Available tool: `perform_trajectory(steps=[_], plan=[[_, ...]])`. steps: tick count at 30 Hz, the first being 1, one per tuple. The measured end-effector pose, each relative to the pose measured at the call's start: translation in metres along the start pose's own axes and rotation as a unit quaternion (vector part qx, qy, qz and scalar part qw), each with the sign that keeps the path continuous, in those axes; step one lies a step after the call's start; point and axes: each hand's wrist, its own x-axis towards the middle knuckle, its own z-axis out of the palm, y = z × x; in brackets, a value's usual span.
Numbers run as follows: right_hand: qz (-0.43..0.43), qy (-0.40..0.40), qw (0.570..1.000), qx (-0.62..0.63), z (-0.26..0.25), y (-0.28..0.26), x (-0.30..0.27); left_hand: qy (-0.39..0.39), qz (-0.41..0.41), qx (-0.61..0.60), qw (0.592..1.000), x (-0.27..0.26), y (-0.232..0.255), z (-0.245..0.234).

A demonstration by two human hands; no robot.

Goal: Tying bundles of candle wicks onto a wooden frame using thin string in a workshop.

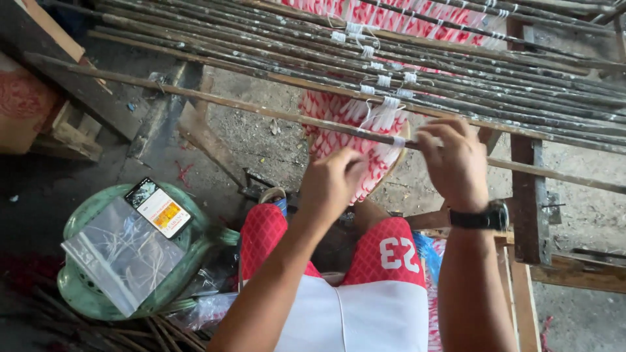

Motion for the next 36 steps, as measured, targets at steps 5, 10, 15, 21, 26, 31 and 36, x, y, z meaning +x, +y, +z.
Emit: perform_trajectory(steps=[5, 10, 15, 21, 26, 31, 36], plan=[[0.042, -0.012, 0.987, 0.155, -0.005, -0.011, 0.004, -0.017, -0.005, 0.054, 0.998, -0.007, -0.011, -0.027], [-0.022, 0.081, 0.989, 0.122, -0.01, -0.007, -0.003, -0.001, -0.014, 0.137, 0.99, 0.002, 0.011, -0.058], [-0.076, 0.078, 0.991, 0.077, -0.049, -0.033, 0.002, 0.066, 0.143, 0.105, 0.982, 0.025, 0.05, -0.047], [-0.14, 0.067, 0.988, 0.014, -0.078, -0.047, 0.011, 0.062, 0.246, 0.161, 0.954, 0.038, 0.103, -0.023], [-0.116, 0.049, 0.983, 0.131, -0.083, -0.034, 0.018, 0.017, 0.261, 0.114, 0.958, 0.05, 0.106, -0.018], [-0.094, -0.021, 0.948, 0.302, -0.054, -0.002, 0.021, -0.044, 0.264, 0.02, 0.963, 0.06, 0.094, -0.017], [-0.072, -0.124, 0.931, 0.335, -0.047, -0.003, 0.018, -0.056, 0.24, 0.018, 0.969, 0.067, 0.096, -0.016]])
